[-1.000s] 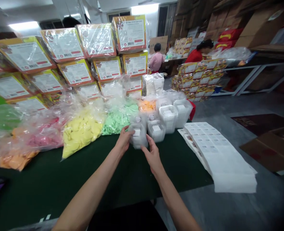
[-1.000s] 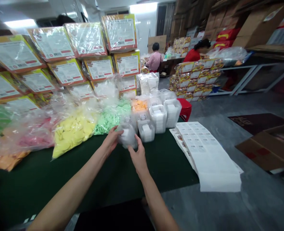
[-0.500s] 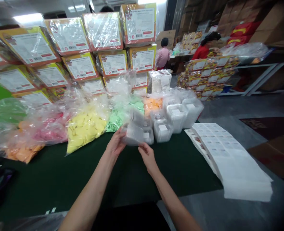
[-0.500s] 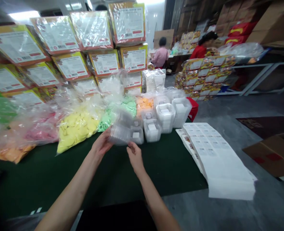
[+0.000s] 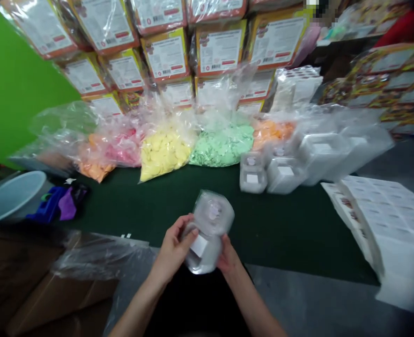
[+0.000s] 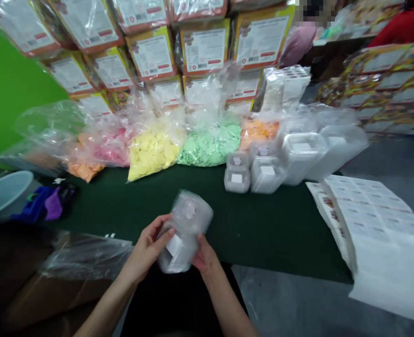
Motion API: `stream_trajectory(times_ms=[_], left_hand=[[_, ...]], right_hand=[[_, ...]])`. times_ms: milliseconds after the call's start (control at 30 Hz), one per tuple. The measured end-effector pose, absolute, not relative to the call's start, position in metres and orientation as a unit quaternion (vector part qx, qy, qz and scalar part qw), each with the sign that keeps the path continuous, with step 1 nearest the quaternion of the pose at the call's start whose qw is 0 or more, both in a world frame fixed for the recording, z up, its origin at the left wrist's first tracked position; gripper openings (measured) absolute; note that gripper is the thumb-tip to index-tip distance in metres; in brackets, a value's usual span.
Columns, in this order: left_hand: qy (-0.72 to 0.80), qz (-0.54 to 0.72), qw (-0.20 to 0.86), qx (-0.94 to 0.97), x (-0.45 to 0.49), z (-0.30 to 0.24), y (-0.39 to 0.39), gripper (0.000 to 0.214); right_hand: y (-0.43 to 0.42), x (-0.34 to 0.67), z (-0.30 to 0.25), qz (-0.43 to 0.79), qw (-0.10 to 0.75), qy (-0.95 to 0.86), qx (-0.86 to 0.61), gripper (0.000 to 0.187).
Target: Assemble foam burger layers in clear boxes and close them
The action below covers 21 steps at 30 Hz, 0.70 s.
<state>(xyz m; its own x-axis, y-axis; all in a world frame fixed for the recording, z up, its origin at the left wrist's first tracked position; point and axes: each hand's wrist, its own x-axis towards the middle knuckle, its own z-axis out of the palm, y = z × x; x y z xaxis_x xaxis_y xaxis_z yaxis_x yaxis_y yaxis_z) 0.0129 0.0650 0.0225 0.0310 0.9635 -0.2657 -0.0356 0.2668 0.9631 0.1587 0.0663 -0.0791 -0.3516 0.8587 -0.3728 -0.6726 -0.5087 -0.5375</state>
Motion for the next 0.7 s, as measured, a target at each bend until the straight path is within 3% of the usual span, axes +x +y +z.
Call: stream_trajectory(times_ms=[100,200,267,467,700], left_hand=[[0.585,0.457,0.405,0.534,0.000,0.039,0.050,0.059],[0.588,0.443,0.356,0.575,-0.009,0.058,0.034,0.086],[0.595,0.424,0.334,0.596,-0.015,0.064,0.026,0.093],[0.625,0.416,0.310,0.583,-0.060,0.058,0.014,0.081],[0.630,0.531,0.295,0.484,-0.108,0.065,0.006,0.057]], right_hand=[[0.068,0.142,-0.079,0.806,0.483,-0.151,-0.306,0.086],[0.071,0.129,-0.077,0.810,0.462,-0.158,-0.324,0.081],[0.071,0.118,-0.079,0.810,0.445,-0.167,-0.344,0.076],[0.072,0.070,-0.085,0.834,0.387,-0.177,-0.351,0.061],[0.088,0.006,-0.078,0.845,0.370,-0.173,-0.344,0.056]])
